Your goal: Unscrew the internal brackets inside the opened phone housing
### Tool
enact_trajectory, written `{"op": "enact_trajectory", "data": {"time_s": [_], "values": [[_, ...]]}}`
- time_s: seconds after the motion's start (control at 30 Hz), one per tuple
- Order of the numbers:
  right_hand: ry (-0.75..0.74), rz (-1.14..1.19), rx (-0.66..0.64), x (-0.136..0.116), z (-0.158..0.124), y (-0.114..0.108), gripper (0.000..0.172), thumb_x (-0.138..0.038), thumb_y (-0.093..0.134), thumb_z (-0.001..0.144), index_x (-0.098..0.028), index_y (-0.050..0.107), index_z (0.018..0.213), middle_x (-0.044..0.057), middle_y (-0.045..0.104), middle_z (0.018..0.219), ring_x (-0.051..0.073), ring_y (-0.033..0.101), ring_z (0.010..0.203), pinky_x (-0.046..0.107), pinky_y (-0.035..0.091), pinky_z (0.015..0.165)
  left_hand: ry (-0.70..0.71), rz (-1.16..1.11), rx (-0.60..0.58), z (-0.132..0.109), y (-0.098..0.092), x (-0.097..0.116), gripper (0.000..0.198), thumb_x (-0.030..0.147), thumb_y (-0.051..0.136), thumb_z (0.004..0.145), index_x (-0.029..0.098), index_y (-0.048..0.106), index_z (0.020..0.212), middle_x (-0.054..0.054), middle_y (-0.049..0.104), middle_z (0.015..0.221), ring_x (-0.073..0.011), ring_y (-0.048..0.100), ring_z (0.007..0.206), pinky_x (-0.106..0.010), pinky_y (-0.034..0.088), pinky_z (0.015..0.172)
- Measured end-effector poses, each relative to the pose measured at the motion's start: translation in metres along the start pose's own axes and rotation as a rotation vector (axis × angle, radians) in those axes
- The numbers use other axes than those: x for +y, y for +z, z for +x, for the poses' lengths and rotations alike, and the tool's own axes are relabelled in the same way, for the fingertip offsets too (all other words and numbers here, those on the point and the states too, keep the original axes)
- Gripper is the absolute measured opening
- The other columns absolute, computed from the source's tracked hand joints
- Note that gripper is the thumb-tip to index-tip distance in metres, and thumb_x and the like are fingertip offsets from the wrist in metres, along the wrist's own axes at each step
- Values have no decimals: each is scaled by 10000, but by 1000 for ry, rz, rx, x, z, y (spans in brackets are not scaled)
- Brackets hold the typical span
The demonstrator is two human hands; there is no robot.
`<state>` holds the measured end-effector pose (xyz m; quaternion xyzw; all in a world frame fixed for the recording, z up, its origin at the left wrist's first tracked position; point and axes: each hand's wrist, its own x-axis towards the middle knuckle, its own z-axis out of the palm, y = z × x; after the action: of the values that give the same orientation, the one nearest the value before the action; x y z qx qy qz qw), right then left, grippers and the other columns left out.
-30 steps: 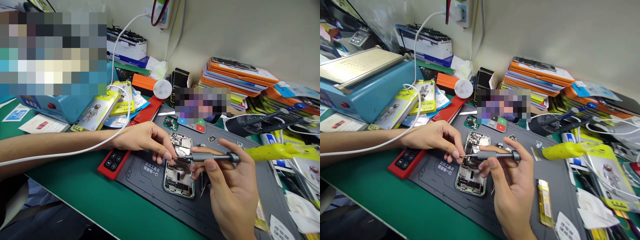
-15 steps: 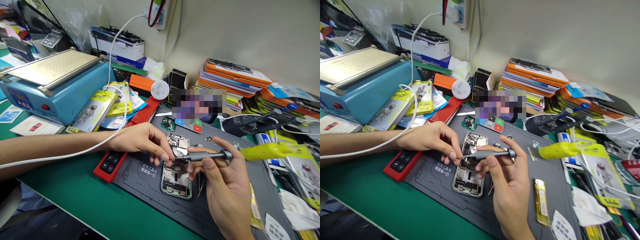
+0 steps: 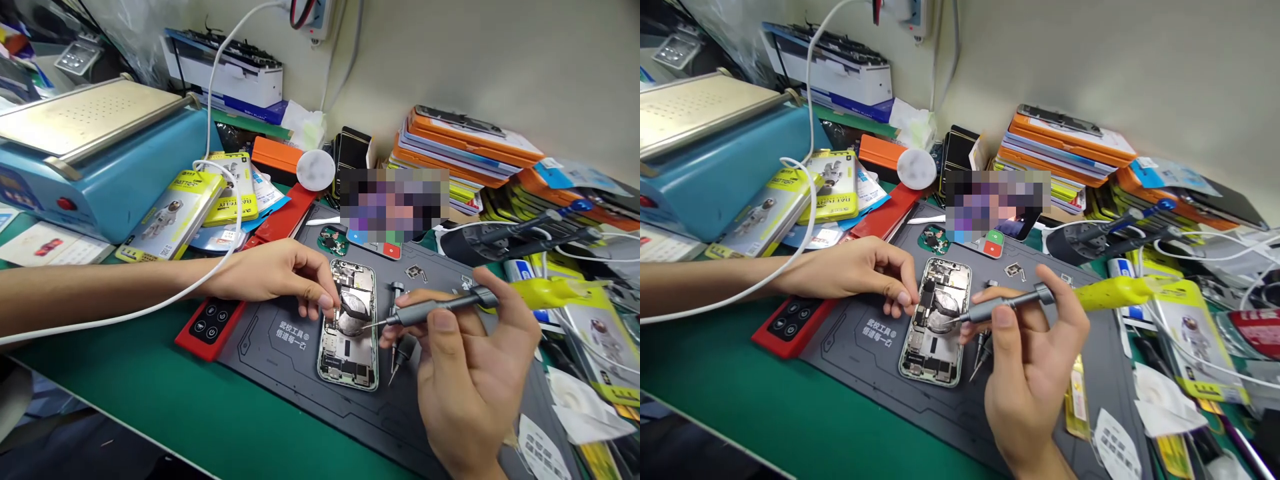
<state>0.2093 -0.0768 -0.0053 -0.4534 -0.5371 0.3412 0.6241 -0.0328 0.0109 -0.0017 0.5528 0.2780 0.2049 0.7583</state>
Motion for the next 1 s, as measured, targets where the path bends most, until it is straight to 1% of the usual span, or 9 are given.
{"op": "enact_trajectory", "data": {"time_s": [0.07,0.13,0.27,0.37,0.43,0.6,0.7,0.87,1.0], "values": [[-79,-95,-57,3,-3,-1,421,-205,649,1094,-358,542,1472,-15,795,1007,152,772,726,276,681,584,13,-4,5,0,0,0,96,69,778,975,136,821,920,-24,850,913,-96,779,753,-188,643,727],[-142,-167,-120,5,-8,-2,491,-158,646,1079,-364,539,1513,-5,790,1041,146,762,701,293,680,604,11,-15,0,-1,0,0,99,66,778,975,135,818,917,-21,848,903,-94,779,748,-189,645,728],[-243,-308,-215,11,-14,-4,639,-88,697,1011,-377,548,1562,17,801,1094,188,815,837,331,679,657,8,-54,-6,-2,-1,-1,109,57,766,986,136,821,935,-20,850,903,-101,794,756,-195,657,738],[-304,-370,-246,14,-16,-5,714,-39,699,979,-379,542,1586,13,801,1105,189,820,927,356,700,783,-7,-82,-13,-2,-1,-1,114,58,759,994,136,828,948,-29,855,917,-113,810,769,-207,671,750],[-331,-387,-259,14,-16,-4,730,-29,692,974,-375,538,1598,13,795,1096,180,811,944,355,707,839,-22,-83,-12,-2,-1,0,107,69,763,997,138,831,950,-31,857,923,-116,813,771,-207,675,747],[-316,-424,-278,13,-14,-2,762,-29,686,979,-414,520,1615,1,795,1075,171,798,913,344,710,822,-36,-28,16,-3,2,4,107,72,788,975,138,836,907,-9,843,873,-99,794,750,-165,654,702],[-327,-426,-292,12,-13,-1,754,-33,686,985,-406,522,1619,7,799,1068,178,799,924,350,713,834,-29,-7,24,-3,3,5,120,64,799,961,144,839,880,7,832,833,-90,777,736,-147,640,688],[-321,-447,-294,13,-15,-2,744,-46,689,991,-413,523,1617,13,805,1057,205,803,924,392,720,822,-27,4,29,-3,4,6,109,84,806,962,151,843,885,-4,832,851,-99,770,739,-160,637,683],[-338,-456,-301,16,-18,-9,723,-100,739,992,-440,539,1598,9,820,1133,218,808,981,412,719,862,-35,7,31,-3,4,8,103,87,804,965,149,841,892,-7,827,852,-99,767,744,-161,634,687]]}}
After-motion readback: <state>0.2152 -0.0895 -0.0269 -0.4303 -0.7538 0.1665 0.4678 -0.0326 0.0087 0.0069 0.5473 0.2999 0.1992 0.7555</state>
